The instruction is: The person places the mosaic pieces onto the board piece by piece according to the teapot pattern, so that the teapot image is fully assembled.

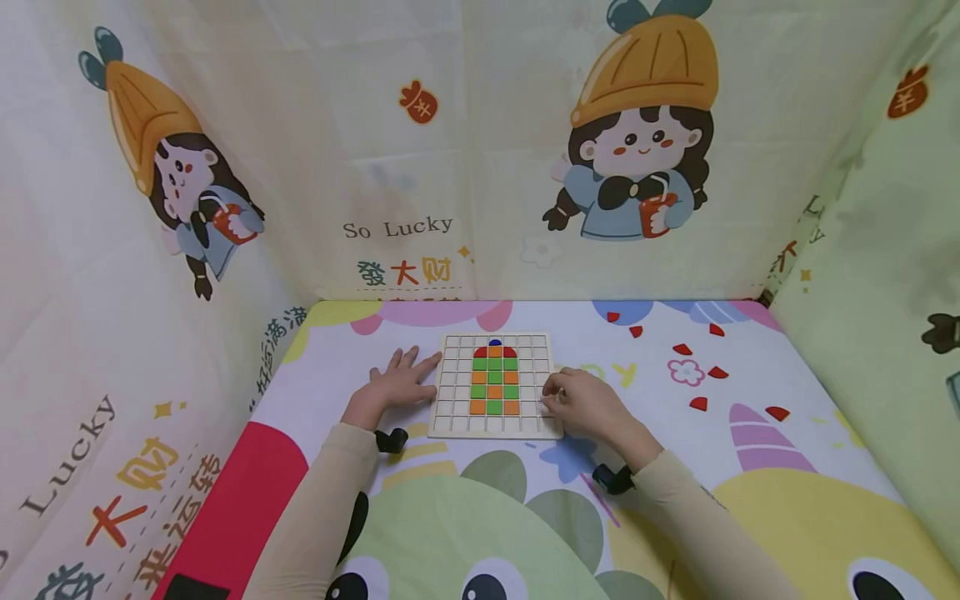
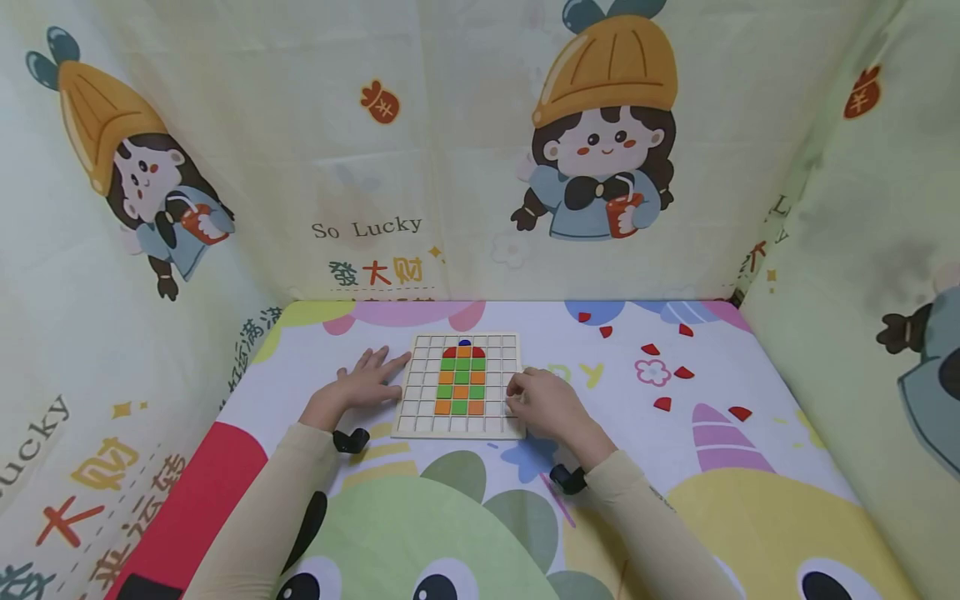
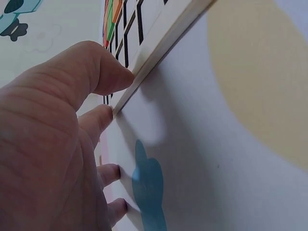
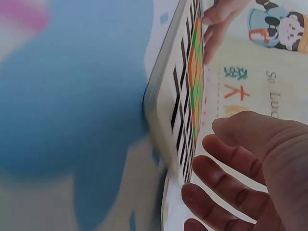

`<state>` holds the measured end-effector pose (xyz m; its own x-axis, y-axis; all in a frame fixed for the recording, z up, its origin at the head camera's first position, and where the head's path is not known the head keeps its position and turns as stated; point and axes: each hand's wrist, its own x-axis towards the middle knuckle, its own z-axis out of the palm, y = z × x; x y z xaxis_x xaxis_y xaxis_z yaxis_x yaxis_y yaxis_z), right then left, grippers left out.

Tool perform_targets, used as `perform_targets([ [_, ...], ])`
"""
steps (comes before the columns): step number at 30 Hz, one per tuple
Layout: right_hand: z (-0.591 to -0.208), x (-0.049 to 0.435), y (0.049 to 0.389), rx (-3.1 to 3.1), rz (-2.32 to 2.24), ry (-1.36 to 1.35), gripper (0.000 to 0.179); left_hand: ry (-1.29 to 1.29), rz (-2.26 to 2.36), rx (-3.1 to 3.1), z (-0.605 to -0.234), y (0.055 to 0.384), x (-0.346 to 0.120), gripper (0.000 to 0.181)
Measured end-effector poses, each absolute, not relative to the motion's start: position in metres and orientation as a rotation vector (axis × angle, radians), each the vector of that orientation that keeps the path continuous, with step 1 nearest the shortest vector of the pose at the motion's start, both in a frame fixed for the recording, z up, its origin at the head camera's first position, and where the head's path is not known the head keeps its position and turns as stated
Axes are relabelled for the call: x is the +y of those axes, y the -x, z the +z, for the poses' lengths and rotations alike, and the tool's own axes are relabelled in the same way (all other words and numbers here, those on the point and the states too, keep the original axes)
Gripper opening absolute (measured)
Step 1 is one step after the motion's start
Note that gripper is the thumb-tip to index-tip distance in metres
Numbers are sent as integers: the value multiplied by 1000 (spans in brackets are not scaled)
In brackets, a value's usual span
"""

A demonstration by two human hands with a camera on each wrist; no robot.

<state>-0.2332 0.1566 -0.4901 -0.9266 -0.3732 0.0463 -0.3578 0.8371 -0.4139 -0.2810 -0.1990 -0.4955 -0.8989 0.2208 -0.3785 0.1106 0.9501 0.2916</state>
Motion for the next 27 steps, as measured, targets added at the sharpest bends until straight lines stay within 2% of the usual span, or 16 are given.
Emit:
perform_targets([
  [10,-489,222,224,3055,-654,469,6,-236,374,2691,-494,281,-199,77],
  [19,-487,286,212,3069,-589,272,16,-241,381,2679,-493,280,-200,77],
  [27,-487,335,201,3016,-475,115,31,-240,370,2686,-493,280,-201,76],
])
